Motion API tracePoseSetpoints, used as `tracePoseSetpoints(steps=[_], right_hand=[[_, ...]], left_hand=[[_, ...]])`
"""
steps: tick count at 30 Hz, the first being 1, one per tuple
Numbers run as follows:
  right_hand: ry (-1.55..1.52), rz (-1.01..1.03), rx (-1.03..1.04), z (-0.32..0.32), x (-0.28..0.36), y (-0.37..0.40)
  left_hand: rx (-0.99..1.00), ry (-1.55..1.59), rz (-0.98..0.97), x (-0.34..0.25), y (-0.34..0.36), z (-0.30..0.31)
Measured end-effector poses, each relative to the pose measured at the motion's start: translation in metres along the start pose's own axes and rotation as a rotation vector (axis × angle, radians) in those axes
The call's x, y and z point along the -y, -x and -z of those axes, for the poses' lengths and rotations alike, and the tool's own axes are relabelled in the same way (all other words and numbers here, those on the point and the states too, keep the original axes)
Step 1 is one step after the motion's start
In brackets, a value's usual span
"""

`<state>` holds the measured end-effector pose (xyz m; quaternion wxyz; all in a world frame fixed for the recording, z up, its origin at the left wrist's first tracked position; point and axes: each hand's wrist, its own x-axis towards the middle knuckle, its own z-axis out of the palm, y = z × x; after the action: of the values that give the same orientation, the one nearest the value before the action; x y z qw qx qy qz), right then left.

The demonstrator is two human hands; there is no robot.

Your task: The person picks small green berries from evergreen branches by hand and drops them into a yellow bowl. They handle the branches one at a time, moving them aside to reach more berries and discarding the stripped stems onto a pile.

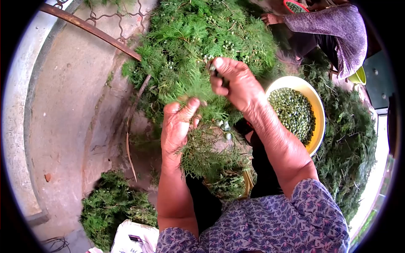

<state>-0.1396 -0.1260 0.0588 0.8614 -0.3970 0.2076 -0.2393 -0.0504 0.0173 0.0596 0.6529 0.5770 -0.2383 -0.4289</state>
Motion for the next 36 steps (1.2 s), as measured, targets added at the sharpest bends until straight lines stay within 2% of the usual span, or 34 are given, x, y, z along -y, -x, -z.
tracePoseSetpoints(steps=[1, 2, 4, 5, 6, 8, 9, 12, 14, 16, 17, 19, 22, 23, 24, 25, 27, 28, 29, 31, 32, 33, 34, 35, 36], right_hand=[[-0.175, 0.03, -0.034, 0.004, 0.002, -0.004], [-0.282, -0.001, 0.014, 0.012, 0.007, -0.006], [-0.358, 0.023, -0.087, 0.011, 0.015, -0.003], [-0.355, 0.057, -0.059, 0.015, 0.015, -0.003], [-0.374, 0.054, -0.058, 0.016, 0.015, -0.003], [-0.34, 0.061, 0.206, 0.029, 0.008, -0.006], [-0.19, 0.054, 0.218, 0.025, 0.011, -0.003], [0.03, 0.033, 0.026, 0.004, 0.011, 0.007], [0.138, 0.047, 0.059, 0.002, 0.003, 0.006], [0.13, 0.036, 0.058, 0.0, 0.001, 0.007], [0.08, 0.029, 0.031, 0.0, 0.005, 0.007], [0.042, 0.056, 0.034, 0.011, 0.013, 0.005], [0.151, 0.131, -0.126, 0.023, 0.032, 0.009], [0.301, 0.198, -0.143, 0.033, 0.036, 0.014], [0.429, 0.224, -0.253, 0.038, 0.043, 0.022], [0.478, 0.223, -0.263, 0.046, 0.052, 0.032], [0.682, 0.166, -0.477, 0.07, 0.07, 0.054], [0.736, 0.208, -0.573, 0.093, 0.071, 0.066], [0.799, 0.188, -0.523, 0.125, 0.074, 0.08], [1.131, 0.118, -0.621, 0.163, 0.077, 0.117], [1.193, 0.09, -0.702, 0.19, 0.071, 0.13], [1.119, 0.065, -0.727, 0.231, 0.064, 0.142], [1.154, 0.094, -0.672, 0.256, 0.059, 0.154], [1.325, 0.146, -0.705, 0.287, 0.053, 0.163], [1.494, 0.201, -0.738, 0.292, 0.052, 0.166]], left_hand=[[-0.044, 0.03, 0.008, 0.005, -0.002, 0.004], [-0.178, 0.097, 0.042, 0.007, -0.003, 0.003], [-0.378, 0.128, 0.047, -0.001, 0.0, -0.006], [-0.235, 0.163, -0.015, 0.002, -0.003, 0.003], [-0.237, 0.164, -0.017, 0.005, -0.005, 0.004], [-0.234, 0.236, -0.09, 0.007, -0.007, 0.006], [-0.259, 0.237, -0.085, 0.008, -0.008, 0.006], [-0.274, 0.19, -0.11, 0.01, -0.008, 0.008], [-0.222, 0.215, -0.106, 0.011, -0.009, 0.007], [-0.39, 0.304, -0.048, 0.012, -0.009, 0.002], [-0.221, 0.303, -0.059, 0.006, -0.009, 0.006], [-0.279, 0.325, -0.062, 0.017, -0.014, 0.015], [-0.33, 0.363, -0.107, 0.015, -0.016, 0.015], [-0.401, 0.357, -0.102, 0.014, -0.018, 0.015], [-0.472, 0.35, -0.097, 0.013, -0.019, 0.014], [-0.49, 0.375, -0.088, 0.012, -0.018, 0.013], [-0.47, 0.405, -0.105, 0.012, -0.017, 0.012], [-0.458, 0.429, -0.125, 0.012, -0.017, 0.012], [-0.429, 0.442, -0.138, 0.009, -0.015, 0.012], [-0.428, 0.447, -0.152, 0.007, -0.014, 0.009], [-0.434, 0.442, -0.163, 0.008, -0.014, 0.009], [-0.43, 0.458, -0.187, 0.01, -0.014, 0.008], [-0.43, 0.462, -0.186, 0.011, -0.014, 0.005], [-0.425, 0.473, -0.198, 0.011, -0.014, 0.002], [-0.419, 0.484, -0.212, 0.01, -0.015, -0.001]])
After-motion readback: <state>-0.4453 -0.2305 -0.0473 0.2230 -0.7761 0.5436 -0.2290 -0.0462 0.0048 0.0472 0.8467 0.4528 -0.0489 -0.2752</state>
